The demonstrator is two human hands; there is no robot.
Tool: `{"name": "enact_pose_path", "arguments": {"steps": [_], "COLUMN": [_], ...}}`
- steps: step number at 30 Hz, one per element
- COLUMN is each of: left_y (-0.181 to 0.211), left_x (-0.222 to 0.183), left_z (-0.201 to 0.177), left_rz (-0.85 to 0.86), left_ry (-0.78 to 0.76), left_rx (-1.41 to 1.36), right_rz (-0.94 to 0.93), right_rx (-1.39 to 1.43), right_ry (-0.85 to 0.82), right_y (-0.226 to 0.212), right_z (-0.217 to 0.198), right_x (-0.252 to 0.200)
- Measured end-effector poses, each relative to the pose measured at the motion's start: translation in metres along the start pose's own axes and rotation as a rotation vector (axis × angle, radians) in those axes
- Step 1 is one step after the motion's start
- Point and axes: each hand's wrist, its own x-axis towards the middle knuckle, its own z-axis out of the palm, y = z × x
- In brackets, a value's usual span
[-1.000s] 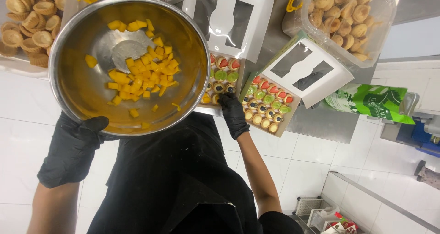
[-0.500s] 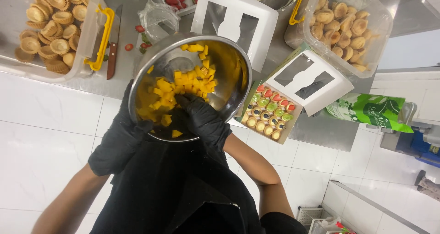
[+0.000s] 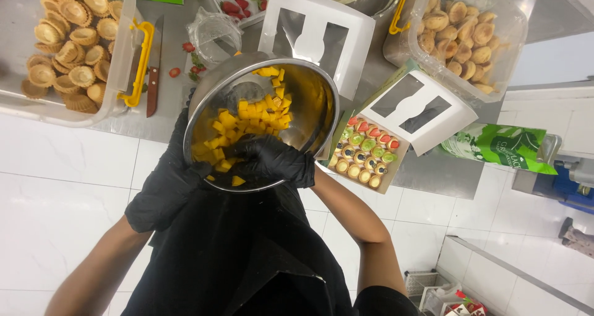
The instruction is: Decorating small tarts with strawberries and mango chunks in a bakery production area.
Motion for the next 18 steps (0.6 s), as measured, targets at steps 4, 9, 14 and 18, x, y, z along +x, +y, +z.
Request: {"name": "enact_pose_path", "arguments": {"steps": [4,9,14,18], "left_y": [-0.004,-0.001,-0.007,-0.017], "left_x": [0.007,0.012,0.019,0.024], "left_z": [-0.005,-0.013,-0.022,-0.027], "left_rz": [0.013,-0.086,-0.193,-0.174], "left_ry": [-0.012,-0.005,-0.01,-0.032], "left_rx": [0.022,-0.083,-0.202,-0.203], "right_rz": [0.032,-0.031,-0.089,0.027], "right_rx": [-0.077,0.014,0.038,0.057], "right_ry": [-0.017,-0.059,-0.181,-0.218], "right_y": [0.014,0.018,-0.014,-0.028], "right_z": [0.012,0.003,-0.021,-0.022], "right_x": [0.011,0.009,-0.001,-0.014]}}
